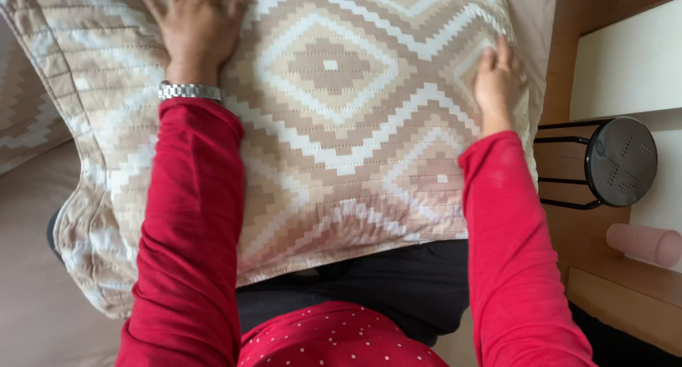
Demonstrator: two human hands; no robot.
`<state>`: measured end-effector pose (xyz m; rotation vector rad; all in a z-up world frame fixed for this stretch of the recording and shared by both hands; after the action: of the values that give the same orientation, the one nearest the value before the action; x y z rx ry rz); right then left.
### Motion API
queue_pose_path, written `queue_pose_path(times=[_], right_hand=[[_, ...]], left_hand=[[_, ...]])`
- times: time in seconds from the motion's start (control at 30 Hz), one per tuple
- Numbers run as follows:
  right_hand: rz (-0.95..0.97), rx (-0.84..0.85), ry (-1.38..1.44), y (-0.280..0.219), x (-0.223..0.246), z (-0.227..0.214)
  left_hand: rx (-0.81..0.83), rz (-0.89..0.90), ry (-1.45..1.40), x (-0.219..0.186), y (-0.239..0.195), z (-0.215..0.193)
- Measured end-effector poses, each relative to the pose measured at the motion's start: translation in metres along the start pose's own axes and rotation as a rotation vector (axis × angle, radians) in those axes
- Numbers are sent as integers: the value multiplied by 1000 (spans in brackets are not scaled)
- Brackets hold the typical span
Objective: The person pats and smooths a patterned pillow on their lap by hand, pulls off a white pillowcase, and continues to smooth the surface of the pillow.
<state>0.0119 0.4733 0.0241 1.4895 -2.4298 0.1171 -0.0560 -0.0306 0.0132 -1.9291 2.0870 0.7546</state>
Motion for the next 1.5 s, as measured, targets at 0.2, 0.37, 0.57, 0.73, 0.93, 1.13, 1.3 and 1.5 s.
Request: queue_pose_path(times=[0.2, 0.37, 0.57, 0.73, 0.93, 1.13, 1.3, 1.5], right_hand=[[506, 255, 300, -38, -114, 26], [217, 90, 227, 51, -236, 98], [-162, -480, 494, 23, -163, 9], [-624, -482, 648, -59, 23, -56], [-1004, -19, 558, -154, 200, 32], [-871, -87, -53, -109, 188, 98], [-552, 27, -125, -54, 114, 70], [-149, 123, -201, -29, 9, 54]], left_hand=[[22, -355, -76, 88, -56, -29], [-12, -547, -125, 101, -92, -53], [-412, -160, -519, 46, -100, -67], [-578, 149, -1422, -61, -120, -31], [-95, 54, -697, -121, -115, 45], [67, 122, -60, -112, -108, 53], [277, -106, 61, -74, -93, 41], [253, -318, 10, -20, -110, -11]])
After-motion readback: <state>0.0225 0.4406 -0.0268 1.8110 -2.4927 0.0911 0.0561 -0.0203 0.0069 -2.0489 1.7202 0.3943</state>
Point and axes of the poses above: each hand's wrist, its own y-axis towards the middle knuckle, its own z-axis out of the palm, x = y × z, the point moved 8 cm from there along y, towards the middle knuckle, and after that the axes turned 6 degrees about -y, right-handed, at the moved point
